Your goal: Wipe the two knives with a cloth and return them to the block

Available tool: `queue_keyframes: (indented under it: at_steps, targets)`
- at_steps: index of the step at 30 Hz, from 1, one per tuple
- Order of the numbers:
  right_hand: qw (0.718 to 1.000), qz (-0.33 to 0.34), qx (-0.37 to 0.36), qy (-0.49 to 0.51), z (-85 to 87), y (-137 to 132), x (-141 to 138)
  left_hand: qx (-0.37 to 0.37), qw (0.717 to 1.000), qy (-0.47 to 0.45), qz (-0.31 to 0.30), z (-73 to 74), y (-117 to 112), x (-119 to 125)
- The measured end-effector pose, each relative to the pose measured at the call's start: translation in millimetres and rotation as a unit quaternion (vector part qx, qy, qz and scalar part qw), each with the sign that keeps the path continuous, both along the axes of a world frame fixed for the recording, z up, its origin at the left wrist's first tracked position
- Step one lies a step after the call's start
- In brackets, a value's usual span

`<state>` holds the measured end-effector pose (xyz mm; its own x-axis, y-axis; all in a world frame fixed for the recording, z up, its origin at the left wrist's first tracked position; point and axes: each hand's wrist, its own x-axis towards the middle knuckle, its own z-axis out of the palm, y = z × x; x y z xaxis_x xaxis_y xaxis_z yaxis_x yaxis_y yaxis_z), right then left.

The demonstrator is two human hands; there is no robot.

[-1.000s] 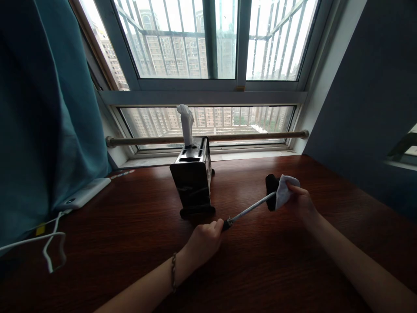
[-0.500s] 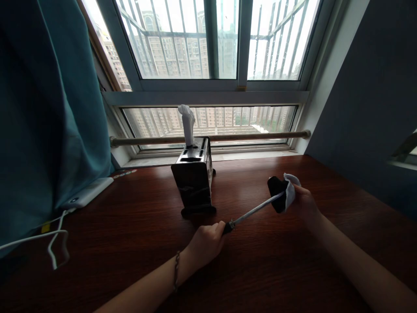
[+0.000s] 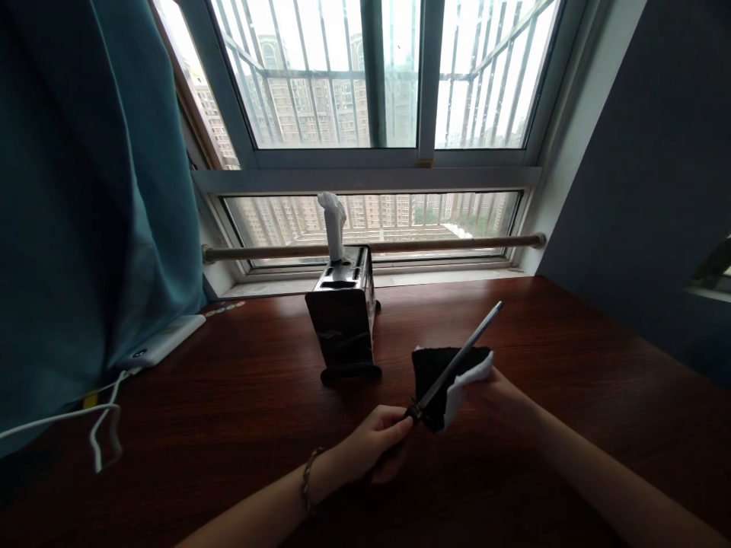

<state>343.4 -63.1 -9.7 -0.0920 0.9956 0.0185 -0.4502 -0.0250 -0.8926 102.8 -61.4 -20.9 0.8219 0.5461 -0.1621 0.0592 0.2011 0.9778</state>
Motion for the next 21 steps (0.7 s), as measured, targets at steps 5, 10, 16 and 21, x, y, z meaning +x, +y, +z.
queue_keyframes:
  at_steps: [5,10,16,21]
  targets:
    - [0.992,0.117,0.005,-0.047,-20.6,-14.9,-21.5,-0.044,0.998,0.004,-0.043,1.2,2.4,2.2]
    - [0.992,0.114,0.004,-0.056,-21.9,-16.6,-23.8,-0.005,0.998,0.034,-0.048,8.2,0.3,4.2]
    - [0.998,0.01,-0.054,0.005,-16.3,-2.0,-19.3,0.006,0.998,0.061,0.004,2.1,-3.0,10.7]
    - [0.995,-0.06,-0.07,0.032,-2.2,13.8,0.6,-0.007,0.997,0.066,0.03,-1.4,-3.1,12.8]
